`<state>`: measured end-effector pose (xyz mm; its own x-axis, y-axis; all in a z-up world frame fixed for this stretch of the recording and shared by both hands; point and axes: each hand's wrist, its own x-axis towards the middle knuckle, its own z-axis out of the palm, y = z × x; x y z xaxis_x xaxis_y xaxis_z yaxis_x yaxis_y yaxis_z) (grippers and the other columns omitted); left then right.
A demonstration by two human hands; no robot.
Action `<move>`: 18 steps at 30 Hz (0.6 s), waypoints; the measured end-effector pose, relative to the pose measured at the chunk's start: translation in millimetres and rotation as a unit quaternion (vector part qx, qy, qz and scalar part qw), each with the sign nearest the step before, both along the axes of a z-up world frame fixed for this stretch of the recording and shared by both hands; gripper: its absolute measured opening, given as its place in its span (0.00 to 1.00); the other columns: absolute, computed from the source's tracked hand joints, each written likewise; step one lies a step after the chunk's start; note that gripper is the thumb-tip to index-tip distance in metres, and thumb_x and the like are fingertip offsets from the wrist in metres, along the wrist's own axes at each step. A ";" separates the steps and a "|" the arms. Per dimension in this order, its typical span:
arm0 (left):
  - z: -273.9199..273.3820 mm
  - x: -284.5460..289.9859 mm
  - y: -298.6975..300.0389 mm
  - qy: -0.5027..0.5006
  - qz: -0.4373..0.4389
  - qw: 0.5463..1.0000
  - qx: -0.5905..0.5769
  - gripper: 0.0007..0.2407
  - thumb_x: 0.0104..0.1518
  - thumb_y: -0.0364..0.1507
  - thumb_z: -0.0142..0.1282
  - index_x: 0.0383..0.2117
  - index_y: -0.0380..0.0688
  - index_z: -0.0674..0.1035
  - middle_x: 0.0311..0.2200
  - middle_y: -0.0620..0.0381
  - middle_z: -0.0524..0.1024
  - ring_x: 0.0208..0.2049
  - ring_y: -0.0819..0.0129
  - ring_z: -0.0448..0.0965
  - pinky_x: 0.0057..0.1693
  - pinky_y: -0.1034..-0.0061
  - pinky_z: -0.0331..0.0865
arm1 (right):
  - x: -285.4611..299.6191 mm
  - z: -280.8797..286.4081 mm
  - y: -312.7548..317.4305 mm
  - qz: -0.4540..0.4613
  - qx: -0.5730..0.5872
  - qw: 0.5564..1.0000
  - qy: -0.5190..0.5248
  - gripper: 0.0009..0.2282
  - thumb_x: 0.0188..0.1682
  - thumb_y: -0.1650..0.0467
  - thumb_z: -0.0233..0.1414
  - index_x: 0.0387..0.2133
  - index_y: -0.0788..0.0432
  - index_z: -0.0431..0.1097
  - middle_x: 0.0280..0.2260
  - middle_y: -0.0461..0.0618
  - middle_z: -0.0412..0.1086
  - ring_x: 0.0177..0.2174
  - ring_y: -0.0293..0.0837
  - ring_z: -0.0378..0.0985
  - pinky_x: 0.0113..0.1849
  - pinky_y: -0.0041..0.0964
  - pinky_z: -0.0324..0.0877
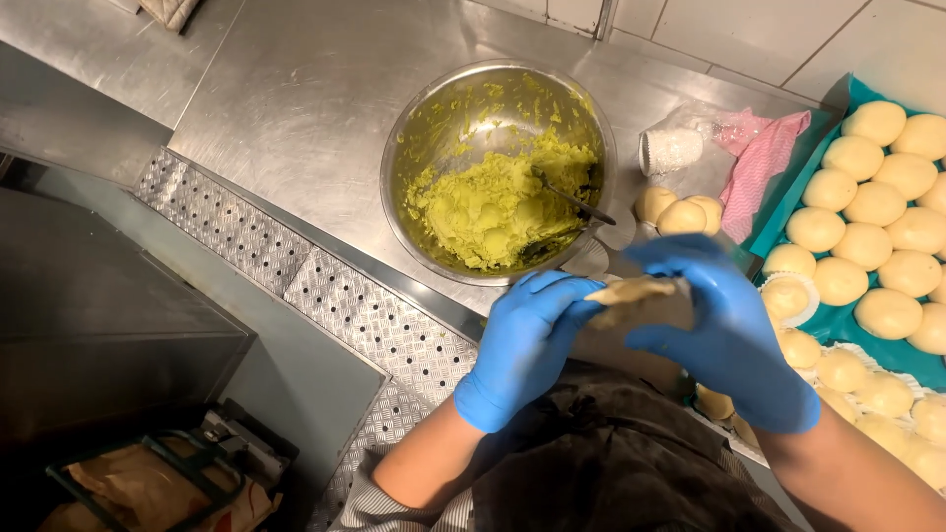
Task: Filling dough balls with a green paste and placing them into paper cups on a tray.
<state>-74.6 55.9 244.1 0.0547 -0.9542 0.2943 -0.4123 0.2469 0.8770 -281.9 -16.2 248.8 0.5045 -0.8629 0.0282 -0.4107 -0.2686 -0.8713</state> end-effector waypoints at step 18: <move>-13.9 -0.1 7.0 0.151 0.015 0.987 0.055 0.08 0.59 0.31 0.63 0.43 0.51 0.84 0.36 0.55 0.83 0.41 0.56 0.84 0.51 0.59 0.79 | 7.5 -26.0 12.2 -0.068 0.013 0.997 -0.027 0.03 0.39 0.73 0.67 0.27 0.56 0.83 0.26 0.47 0.79 0.26 0.42 0.80 0.37 0.38 0.75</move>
<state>-74.6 62.9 230.2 0.1525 -0.9760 0.1557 -0.1345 0.1355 0.9816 -274.4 -4.0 222.8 0.3807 -0.9242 0.0298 -0.3938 -0.1912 -0.8991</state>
